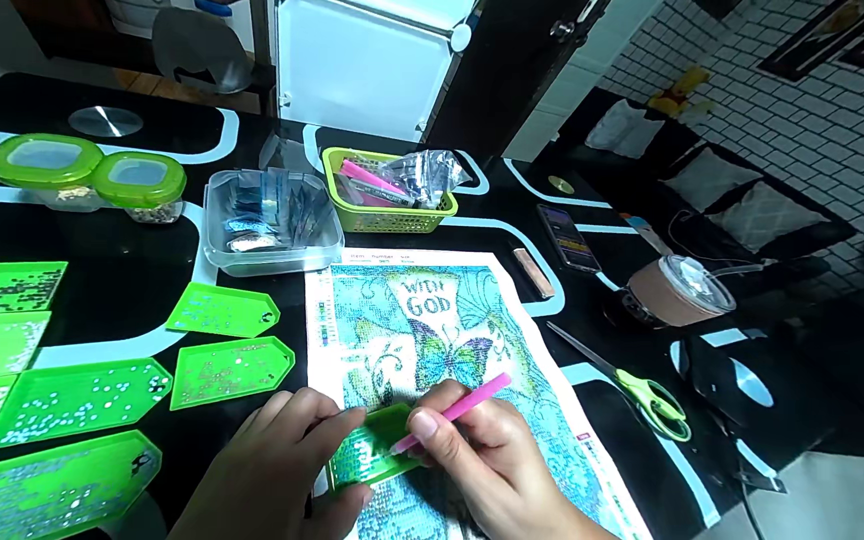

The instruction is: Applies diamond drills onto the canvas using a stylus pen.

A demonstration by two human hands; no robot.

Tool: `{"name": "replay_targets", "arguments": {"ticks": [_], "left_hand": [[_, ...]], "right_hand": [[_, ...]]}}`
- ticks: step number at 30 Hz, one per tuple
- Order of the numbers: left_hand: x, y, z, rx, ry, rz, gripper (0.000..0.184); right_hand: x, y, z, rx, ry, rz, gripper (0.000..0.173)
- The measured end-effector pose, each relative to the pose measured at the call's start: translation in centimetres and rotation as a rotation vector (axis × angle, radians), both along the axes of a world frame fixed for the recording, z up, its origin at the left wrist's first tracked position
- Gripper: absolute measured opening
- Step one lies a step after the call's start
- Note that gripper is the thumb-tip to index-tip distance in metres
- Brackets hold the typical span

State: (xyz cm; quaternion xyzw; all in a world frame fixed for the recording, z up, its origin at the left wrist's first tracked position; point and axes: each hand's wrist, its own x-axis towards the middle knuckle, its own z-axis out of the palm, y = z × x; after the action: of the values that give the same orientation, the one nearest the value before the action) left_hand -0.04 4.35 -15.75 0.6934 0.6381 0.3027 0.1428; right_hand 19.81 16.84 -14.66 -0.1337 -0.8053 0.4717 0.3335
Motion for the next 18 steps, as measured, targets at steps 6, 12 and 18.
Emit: {"name": "replay_targets", "arguments": {"ticks": [6, 12, 18], "left_hand": [[0.0, 0.0, 0.3, -0.036, -0.016, -0.01, 0.047], [-0.1, -0.1, 0.4, -0.047, -0.023, -0.018, 0.048], [-0.2, -0.1, 0.6, -0.067, -0.032, -0.025, 0.048]], "right_hand": [[2.3, -0.3, -0.6, -0.193, 0.038, -0.055, 0.026], [2.6, -0.5, -1.8, -0.071, -0.007, -0.079, 0.027], [2.5, -0.5, -1.9, -0.018, -0.02, -0.081, 0.028]]}}
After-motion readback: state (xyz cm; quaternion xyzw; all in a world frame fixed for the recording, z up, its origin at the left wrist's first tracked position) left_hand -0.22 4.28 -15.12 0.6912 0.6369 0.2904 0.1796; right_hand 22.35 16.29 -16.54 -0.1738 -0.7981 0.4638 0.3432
